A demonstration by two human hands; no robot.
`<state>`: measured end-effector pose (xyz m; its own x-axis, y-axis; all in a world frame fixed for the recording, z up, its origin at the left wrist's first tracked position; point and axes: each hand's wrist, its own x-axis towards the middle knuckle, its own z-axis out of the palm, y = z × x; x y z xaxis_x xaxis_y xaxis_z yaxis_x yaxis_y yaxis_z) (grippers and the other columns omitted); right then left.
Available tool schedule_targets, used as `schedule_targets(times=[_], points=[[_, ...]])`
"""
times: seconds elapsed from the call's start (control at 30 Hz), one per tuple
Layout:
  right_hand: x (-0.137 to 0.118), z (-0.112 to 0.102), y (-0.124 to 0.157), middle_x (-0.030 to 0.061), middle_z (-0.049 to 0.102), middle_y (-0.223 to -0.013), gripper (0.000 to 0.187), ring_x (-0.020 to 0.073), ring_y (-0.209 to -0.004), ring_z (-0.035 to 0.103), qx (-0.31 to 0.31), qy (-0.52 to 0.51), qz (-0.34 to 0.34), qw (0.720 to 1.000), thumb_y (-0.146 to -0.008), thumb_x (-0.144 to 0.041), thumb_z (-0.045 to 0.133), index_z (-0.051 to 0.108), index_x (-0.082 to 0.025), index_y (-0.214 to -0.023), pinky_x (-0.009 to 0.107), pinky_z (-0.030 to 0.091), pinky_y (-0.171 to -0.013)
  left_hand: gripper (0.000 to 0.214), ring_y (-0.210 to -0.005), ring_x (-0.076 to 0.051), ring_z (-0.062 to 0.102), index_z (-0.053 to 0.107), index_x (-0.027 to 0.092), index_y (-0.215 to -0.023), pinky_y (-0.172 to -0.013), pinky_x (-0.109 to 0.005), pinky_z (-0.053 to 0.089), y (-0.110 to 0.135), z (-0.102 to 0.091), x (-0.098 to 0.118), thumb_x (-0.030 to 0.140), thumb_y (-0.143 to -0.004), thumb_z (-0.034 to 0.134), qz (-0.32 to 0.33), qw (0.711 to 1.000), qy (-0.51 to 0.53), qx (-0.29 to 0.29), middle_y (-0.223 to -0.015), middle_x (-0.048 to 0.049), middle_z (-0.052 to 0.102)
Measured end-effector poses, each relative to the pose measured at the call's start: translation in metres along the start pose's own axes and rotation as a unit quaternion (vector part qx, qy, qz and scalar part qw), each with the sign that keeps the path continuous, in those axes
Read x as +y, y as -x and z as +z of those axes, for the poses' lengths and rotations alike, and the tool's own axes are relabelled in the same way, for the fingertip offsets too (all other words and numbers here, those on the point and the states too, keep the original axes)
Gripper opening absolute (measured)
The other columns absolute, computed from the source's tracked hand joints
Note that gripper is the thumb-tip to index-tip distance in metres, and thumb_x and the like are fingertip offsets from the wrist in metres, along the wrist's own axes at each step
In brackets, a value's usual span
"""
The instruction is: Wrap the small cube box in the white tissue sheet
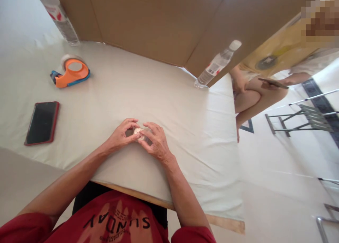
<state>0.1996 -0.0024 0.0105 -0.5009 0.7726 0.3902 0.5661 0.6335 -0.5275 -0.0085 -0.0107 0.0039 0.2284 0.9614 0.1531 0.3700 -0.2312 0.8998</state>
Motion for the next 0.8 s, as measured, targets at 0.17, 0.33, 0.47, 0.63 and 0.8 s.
schedule_targets(times=[0.17, 0.33, 0.47, 0.63, 0.8], points=[[-0.002, 0.000, 0.001, 0.0134, 0.064, -0.132, 0.026, 0.0294, -0.125, 0.058, 0.009, -0.014, -0.005, 1.000, -0.089, -0.035, 0.065, 0.067, -0.025, -0.113, 0.050, 0.047, -0.104, 0.027, -0.133, -0.028, 0.052, 0.066, 0.020, -0.108, -0.105, -0.046, 0.049, 0.000, 0.000, 0.002, 0.036, -0.086, 0.067, -0.006, 1.000, 0.000, 0.003, -0.127, -0.0141, 0.060], [-0.004, 0.002, 0.000, 0.0118, 0.064, -0.133, 0.026, 0.0308, -0.130, 0.055, 0.006, -0.006, -0.004, 1.000, -0.089, -0.035, 0.063, 0.068, -0.027, -0.114, 0.052, 0.043, -0.108, 0.027, -0.133, -0.028, 0.052, 0.065, 0.021, -0.108, -0.103, -0.044, 0.051, 0.000, -0.001, 0.000, 0.035, -0.086, 0.068, 0.003, 1.000, -0.006, 0.000, -0.128, -0.0141, 0.059], [-0.003, 0.000, 0.000, 0.0107, 0.064, -0.134, 0.024, 0.0306, -0.130, 0.055, 0.018, -0.059, 0.013, 0.998, -0.088, -0.038, 0.065, 0.070, -0.027, -0.108, 0.052, 0.043, -0.109, 0.026, -0.133, -0.028, 0.052, 0.065, 0.021, -0.107, -0.102, -0.044, 0.051, 0.001, 0.000, 0.000, 0.037, -0.087, 0.067, 0.000, 1.000, -0.009, 0.003, -0.128, -0.0142, 0.059], [0.004, -0.012, 0.004, 0.0098, 0.061, -0.137, 0.027, 0.0288, -0.132, 0.055, 0.108, -0.193, 0.127, 0.967, -0.091, -0.045, 0.060, 0.067, -0.028, -0.111, 0.052, 0.042, -0.113, 0.046, -0.129, -0.028, 0.055, 0.060, 0.021, -0.124, -0.098, -0.042, 0.053, 0.002, -0.003, 0.003, 0.040, -0.084, 0.069, 0.019, 0.999, -0.009, 0.031, -0.139, -0.0158, 0.055], [0.005, -0.012, 0.001, 0.0098, 0.066, -0.128, 0.021, 0.0254, -0.125, 0.060, 0.090, -0.204, 0.146, 0.964, -0.088, -0.040, 0.067, 0.069, -0.027, -0.104, 0.049, 0.043, -0.112, 0.058, -0.124, -0.029, 0.056, 0.054, 0.018, -0.134, -0.104, -0.046, 0.049, 0.001, -0.014, 0.003, 0.041, -0.082, 0.069, 0.018, 0.999, -0.043, 0.016, -0.134, -0.0159, 0.059]])
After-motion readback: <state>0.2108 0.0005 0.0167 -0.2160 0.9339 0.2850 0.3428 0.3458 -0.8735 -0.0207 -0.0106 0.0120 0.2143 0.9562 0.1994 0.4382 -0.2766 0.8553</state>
